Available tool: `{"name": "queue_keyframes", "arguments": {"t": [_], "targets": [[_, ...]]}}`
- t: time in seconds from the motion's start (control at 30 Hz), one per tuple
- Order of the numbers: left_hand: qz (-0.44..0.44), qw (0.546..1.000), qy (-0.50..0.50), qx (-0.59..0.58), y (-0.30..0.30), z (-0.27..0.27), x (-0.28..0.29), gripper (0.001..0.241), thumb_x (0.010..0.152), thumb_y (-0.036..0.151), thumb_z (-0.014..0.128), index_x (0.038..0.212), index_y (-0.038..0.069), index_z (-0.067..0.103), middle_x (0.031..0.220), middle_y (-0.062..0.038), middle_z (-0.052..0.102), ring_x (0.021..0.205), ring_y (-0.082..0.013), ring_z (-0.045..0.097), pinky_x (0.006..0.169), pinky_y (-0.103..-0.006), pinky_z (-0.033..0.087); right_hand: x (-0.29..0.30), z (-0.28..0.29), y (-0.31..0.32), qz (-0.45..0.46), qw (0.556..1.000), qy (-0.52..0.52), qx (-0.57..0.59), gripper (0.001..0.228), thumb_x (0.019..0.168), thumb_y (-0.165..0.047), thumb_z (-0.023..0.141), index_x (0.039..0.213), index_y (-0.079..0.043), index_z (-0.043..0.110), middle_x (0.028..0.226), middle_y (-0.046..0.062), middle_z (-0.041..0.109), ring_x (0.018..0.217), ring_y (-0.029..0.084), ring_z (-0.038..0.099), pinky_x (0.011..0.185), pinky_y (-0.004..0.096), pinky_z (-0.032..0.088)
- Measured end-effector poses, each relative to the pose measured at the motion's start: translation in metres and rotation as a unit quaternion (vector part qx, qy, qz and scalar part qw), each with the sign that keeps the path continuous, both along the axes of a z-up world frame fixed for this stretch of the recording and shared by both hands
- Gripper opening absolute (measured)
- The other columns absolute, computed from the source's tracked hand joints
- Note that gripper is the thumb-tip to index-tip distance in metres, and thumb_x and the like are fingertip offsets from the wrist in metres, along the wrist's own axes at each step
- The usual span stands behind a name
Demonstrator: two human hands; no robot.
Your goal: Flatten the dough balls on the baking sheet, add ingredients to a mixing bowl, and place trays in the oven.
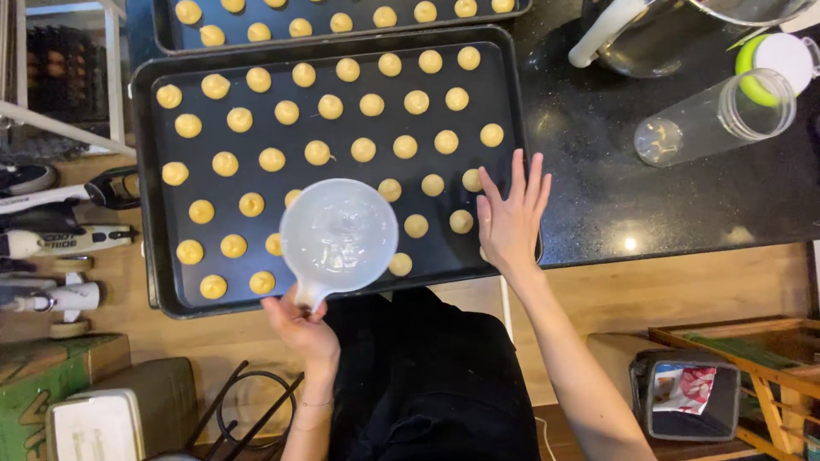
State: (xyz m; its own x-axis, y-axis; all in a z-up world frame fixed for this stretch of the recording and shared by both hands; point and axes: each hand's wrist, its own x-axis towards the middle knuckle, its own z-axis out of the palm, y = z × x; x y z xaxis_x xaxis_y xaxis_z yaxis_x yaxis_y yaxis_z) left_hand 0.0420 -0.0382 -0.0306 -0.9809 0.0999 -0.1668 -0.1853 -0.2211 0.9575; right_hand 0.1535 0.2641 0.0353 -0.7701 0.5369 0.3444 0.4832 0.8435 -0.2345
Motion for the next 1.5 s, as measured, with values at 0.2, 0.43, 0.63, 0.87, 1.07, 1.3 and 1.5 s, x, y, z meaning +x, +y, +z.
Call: {"name": "queue_keyframes", "arguments": {"t": [0.2,0.43,0.63,0.87,1.07,1.3,1.5], "targets": [[0.072,0.997,0.007,0.017,-0.043,-0.004,-0.006,0.087,0.11,0.067,0.025,0.105,-0.008,0.07,0.073,-0.002,0.054,0.062,-0.0103,0.039,0.055,-0.0227,0.023,-0.003,-0.023,0.002,-0.004,0.998,-0.049,0.043,0.049,0.105,-0.031,0.059,0.149,-0.011,0.059,0.168,0.029,0.025,0.158,0.048,0.013,0.126,0.063,0.011],[0.152,0.988,-0.033,0.019,-0.048,0.033,-0.005,0.078,0.104,0.062,0.025,0.106,-0.004,0.067,0.086,-0.005,0.067,0.066,-0.0097,0.049,0.05,-0.0214,0.027,-0.013,-0.024,-0.007,0.0,0.998,-0.061,0.033,0.049,0.103,-0.032,0.061,0.148,-0.012,0.059,0.165,0.03,0.026,0.155,0.049,0.014,0.124,0.064,0.01],[0.139,0.99,-0.01,0.038,-0.066,0.017,-0.02,0.079,0.107,0.063,0.027,0.101,-0.005,0.066,0.075,-0.006,0.058,0.059,-0.0105,0.044,0.048,-0.0215,0.025,-0.032,-0.025,-0.027,0.003,1.0,-0.024,-0.018,0.049,0.104,-0.029,0.057,0.15,-0.013,0.058,0.166,0.028,0.028,0.157,0.049,0.013,0.125,0.063,0.011],[0.112,0.992,0.003,0.066,-0.088,0.004,-0.053,0.082,0.109,0.062,0.028,0.103,-0.009,0.069,0.079,-0.006,0.061,0.061,-0.0086,0.043,0.051,-0.0208,0.024,-0.052,-0.035,-0.045,-0.014,0.999,-0.032,0.002,0.045,0.108,-0.033,0.051,0.146,-0.011,0.06,0.163,0.029,0.031,0.155,0.049,0.016,0.124,0.064,0.011],[0.107,0.992,0.012,0.063,-0.107,-0.012,-0.078,0.079,0.112,0.061,0.031,0.102,-0.01,0.066,0.081,-0.01,0.064,0.064,-0.011,0.05,0.052,-0.0196,0.031,-0.059,-0.034,-0.059,-0.064,0.998,-0.014,-0.007,0.043,0.111,-0.033,0.049,0.143,-0.008,0.062,0.163,0.029,0.031,0.155,0.05,0.016,0.124,0.064,0.011],[0.103,0.993,-0.005,0.051,-0.124,-0.002,-0.104,0.084,0.109,0.063,0.029,0.112,-0.011,0.068,0.094,-0.011,0.069,0.077,-0.0117,0.059,0.054,-0.0187,0.036,-0.093,-0.022,-0.103,-0.039,0.998,0.004,-0.054,0.043,0.109,-0.029,0.045,0.143,-0.008,0.062,0.164,0.027,0.031,0.155,0.049,0.015,0.124,0.063,0.01],[0.066,0.997,0.002,0.026,-0.137,0.004,-0.119,0.09,0.107,0.067,0.024,0.115,-0.009,0.071,0.089,-0.006,0.066,0.073,-0.0093,0.05,0.056,-0.0191,0.032,-0.101,-0.047,-0.108,-0.092,0.993,0.026,-0.071,0.043,0.11,-0.029,0.044,0.143,-0.008,0.062,0.165,0.026,0.027,0.156,0.048,0.012,0.125,0.063,0.01]]}}
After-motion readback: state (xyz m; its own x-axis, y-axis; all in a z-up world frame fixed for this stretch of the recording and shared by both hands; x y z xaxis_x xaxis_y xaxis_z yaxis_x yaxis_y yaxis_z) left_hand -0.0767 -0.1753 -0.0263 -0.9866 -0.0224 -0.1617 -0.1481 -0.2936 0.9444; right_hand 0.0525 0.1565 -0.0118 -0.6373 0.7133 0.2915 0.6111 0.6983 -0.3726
